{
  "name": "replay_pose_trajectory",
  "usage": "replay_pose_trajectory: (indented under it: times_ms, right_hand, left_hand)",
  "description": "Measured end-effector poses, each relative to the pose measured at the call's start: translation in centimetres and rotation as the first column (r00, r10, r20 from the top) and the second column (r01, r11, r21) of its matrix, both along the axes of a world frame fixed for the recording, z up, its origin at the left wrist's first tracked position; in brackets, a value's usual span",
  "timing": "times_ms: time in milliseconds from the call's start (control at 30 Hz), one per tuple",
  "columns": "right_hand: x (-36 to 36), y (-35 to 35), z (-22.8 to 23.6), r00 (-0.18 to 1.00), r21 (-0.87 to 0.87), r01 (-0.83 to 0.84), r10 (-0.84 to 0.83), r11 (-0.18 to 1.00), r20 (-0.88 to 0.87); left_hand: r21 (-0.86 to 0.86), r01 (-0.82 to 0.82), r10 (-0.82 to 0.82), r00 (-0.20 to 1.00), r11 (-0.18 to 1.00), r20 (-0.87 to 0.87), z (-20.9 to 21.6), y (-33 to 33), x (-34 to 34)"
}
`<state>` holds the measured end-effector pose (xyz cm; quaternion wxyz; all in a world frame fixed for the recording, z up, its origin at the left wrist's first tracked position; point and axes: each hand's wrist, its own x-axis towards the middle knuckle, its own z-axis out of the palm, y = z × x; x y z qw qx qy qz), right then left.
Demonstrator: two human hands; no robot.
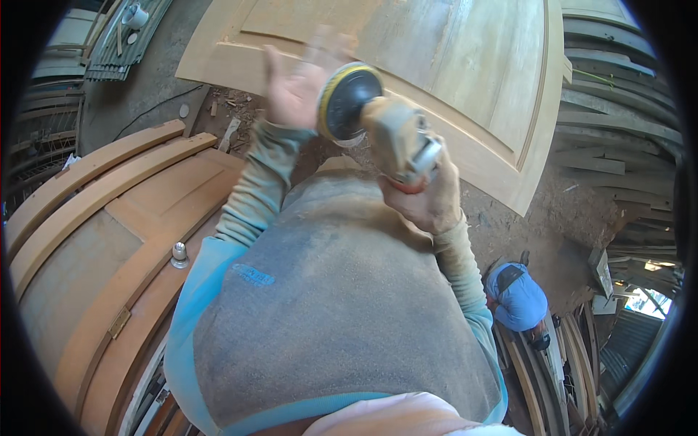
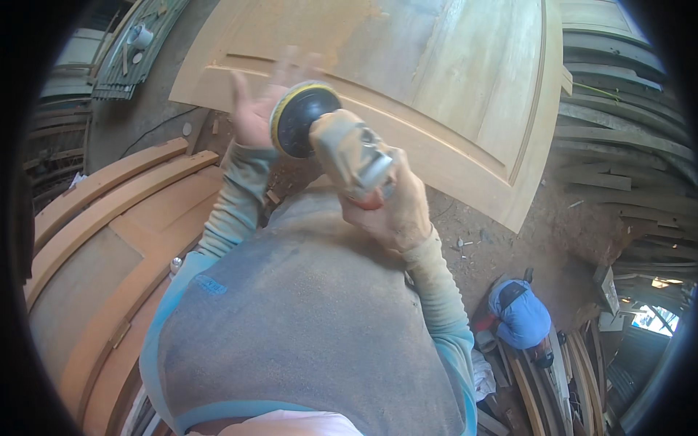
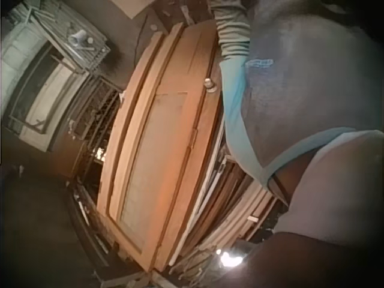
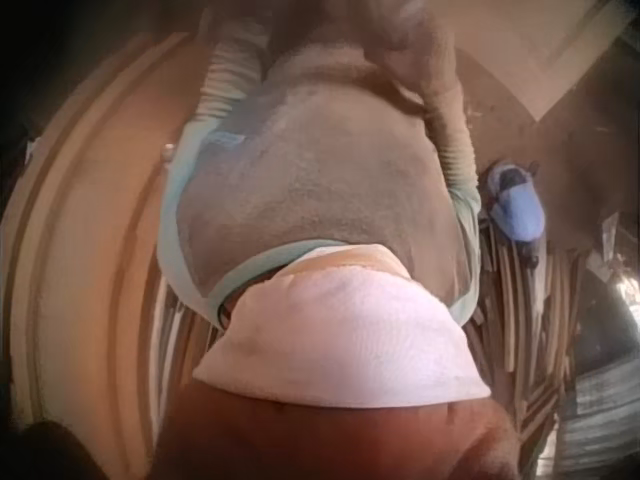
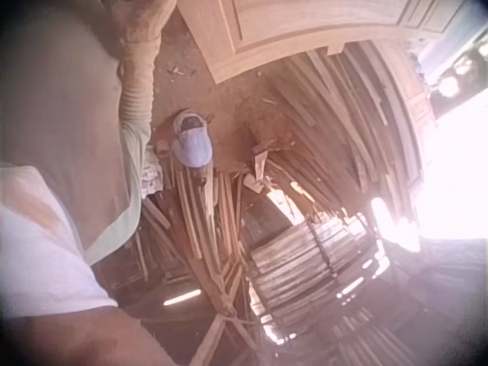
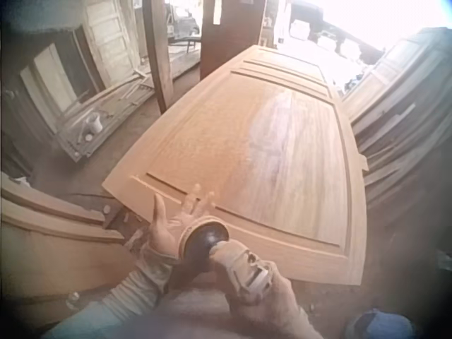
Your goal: The person sands a wooden door panel using an electric sander, then stops to change the sanding disc on the tool before resuming the sanding process across the surface.
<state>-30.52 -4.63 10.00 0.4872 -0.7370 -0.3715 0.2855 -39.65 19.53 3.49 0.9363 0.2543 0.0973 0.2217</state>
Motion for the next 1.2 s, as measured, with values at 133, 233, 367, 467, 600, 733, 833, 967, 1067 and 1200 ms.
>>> replay_pose_trajectory:
  times_ms: [133, 233, 367, 467, 600, 733, 833, 967, 1067, 1200]
  right_hand:
    - [-0.2, 1.6, -0.6, 0.995, -0.118, -0.072, 0.078, 0.990, 0.054]
    - [-0.7, 1.3, -0.5, 0.994, -0.077, -0.074, 0.080, 0.994, 0.078]
    - [-0.4, 2.1, -0.9, 0.988, -0.064, -0.135, 0.139, 0.989, 0.060]
    - [-0.8, 3.0, -1.7, 0.983, -0.146, -0.161, 0.171, 0.976, 0.059]
    - [-0.7, 3.5, -0.7, 0.989, -0.046, -0.135, 0.137, 0.990, 0.060]
    - [-0.3, 4.9, -0.9, 0.987, -0.082, -0.147, 0.151, 0.986, 0.048]
    - [0.0, 5.1, -0.7, 0.988, -0.092, -0.149, 0.152, 0.984, 0.025]
    - [-0.1, 5.1, -0.6, 0.999, 0.054, -0.044, 0.044, 0.998, 0.009]
    - [-0.2, 6.4, -1.3, 0.989, -0.053, -0.146, 0.145, 0.988, -0.015]
    - [0.2, 6.2, -1.0, 0.984, -0.086, -0.151, 0.158, 0.985, 0.077]
  left_hand:
    - [-0.068, 0.196, -0.189, 0.977, 0.978, 0.100, 1.1, -2.4, 0.6]
    - [-0.098, 0.181, -0.177, 0.983, 0.978, 0.048, -0.4, 0.7, -1.7]
    - [-0.022, -0.053, 0.054, 0.996, 0.998, 0.070, 2.5, 0.8, -2.0]
    - [0.120, 0.099, -0.104, 0.994, 0.988, 0.032, 1.8, -0.4, -1.0]
    - [-0.112, 0.122, -0.095, 0.971, 0.986, 0.220, 1.3, 3.3, -2.4]
    - [-0.008, -0.081, 0.082, 0.996, 0.997, 0.031, 1.8, 1.6, -2.1]
    - [-0.155, 0.075, -0.057, 0.991, 0.985, 0.119, 1.7, -0.2, -1.2]
    - [-0.113, -0.094, 0.100, 0.994, 0.989, 0.052, -0.3, 1.5, -2.9]
    - [-0.133, 0.076, -0.054, 0.986, 0.988, 0.156, -0.2, -1.3, -1.9]
    - [-0.049, 0.102, -0.097, 0.991, 0.994, 0.089, -0.1, 1.7, -2.8]
